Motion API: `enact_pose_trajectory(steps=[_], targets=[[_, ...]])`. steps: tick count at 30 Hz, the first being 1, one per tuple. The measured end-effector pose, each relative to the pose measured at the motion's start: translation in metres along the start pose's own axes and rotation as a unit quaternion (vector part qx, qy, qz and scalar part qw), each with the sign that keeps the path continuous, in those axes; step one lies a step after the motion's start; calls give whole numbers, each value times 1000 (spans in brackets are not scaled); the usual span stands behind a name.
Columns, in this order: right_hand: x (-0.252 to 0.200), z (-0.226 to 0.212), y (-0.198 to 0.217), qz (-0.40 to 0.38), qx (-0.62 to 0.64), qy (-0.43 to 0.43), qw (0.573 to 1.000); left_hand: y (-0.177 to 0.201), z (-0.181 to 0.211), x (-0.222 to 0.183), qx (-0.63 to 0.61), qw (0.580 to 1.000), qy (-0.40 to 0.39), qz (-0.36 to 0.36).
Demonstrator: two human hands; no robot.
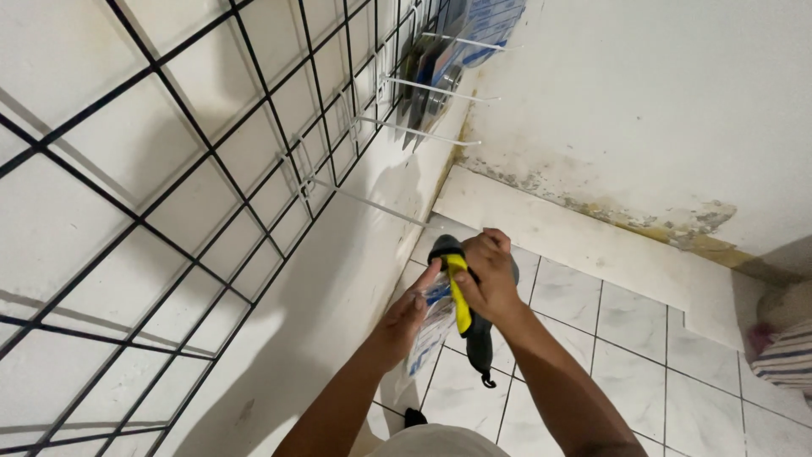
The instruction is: Wiping down a plastic bag containing a car part with a cloth.
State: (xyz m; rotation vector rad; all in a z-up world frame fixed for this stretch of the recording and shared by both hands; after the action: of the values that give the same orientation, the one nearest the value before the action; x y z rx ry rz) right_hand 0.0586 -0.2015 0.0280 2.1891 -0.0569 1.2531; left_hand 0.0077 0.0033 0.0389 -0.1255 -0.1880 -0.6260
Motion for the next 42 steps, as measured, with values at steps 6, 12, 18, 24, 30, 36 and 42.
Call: enact_pose_trajectory(steps=[6, 12, 18, 24, 30, 36, 42], targets=[[7, 13, 34, -11, 97, -40, 994, 23, -7, -14, -97, 995, -19, -9], [-4, 17, 39, 42, 125, -68, 989, 35, 10, -4, -175, 984, -2, -28], [-4, 17, 45, 85, 119, -103, 984, 56, -91, -21, -173, 978, 118, -5], [-27, 36, 43, 211, 93, -176, 957, 43, -19, -3, -272, 959, 82, -16], [-24, -5, 52, 318, 48, -256, 912, 54, 6, 5, -325, 944, 41, 31], [5, -73, 2, 140, 111, -262, 948, 29, 18, 11, -382, 922, 53, 32], [-24, -94, -39, 24, 106, -89, 990, 31, -17, 21, -367, 930, 13, 32]])
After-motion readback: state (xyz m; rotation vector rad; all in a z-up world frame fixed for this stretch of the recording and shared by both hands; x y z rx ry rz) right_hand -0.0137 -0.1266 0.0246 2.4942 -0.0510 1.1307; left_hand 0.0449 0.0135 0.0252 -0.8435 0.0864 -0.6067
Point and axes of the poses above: each hand's wrist, its own x-axis towards the middle knuckle, its own y-axis out of the back of the hand, z = x × y, the point moved 1 cm from there along x, towards the middle knuckle, and after that the axes turned 10 degrees about x, right-handed, at the moved point
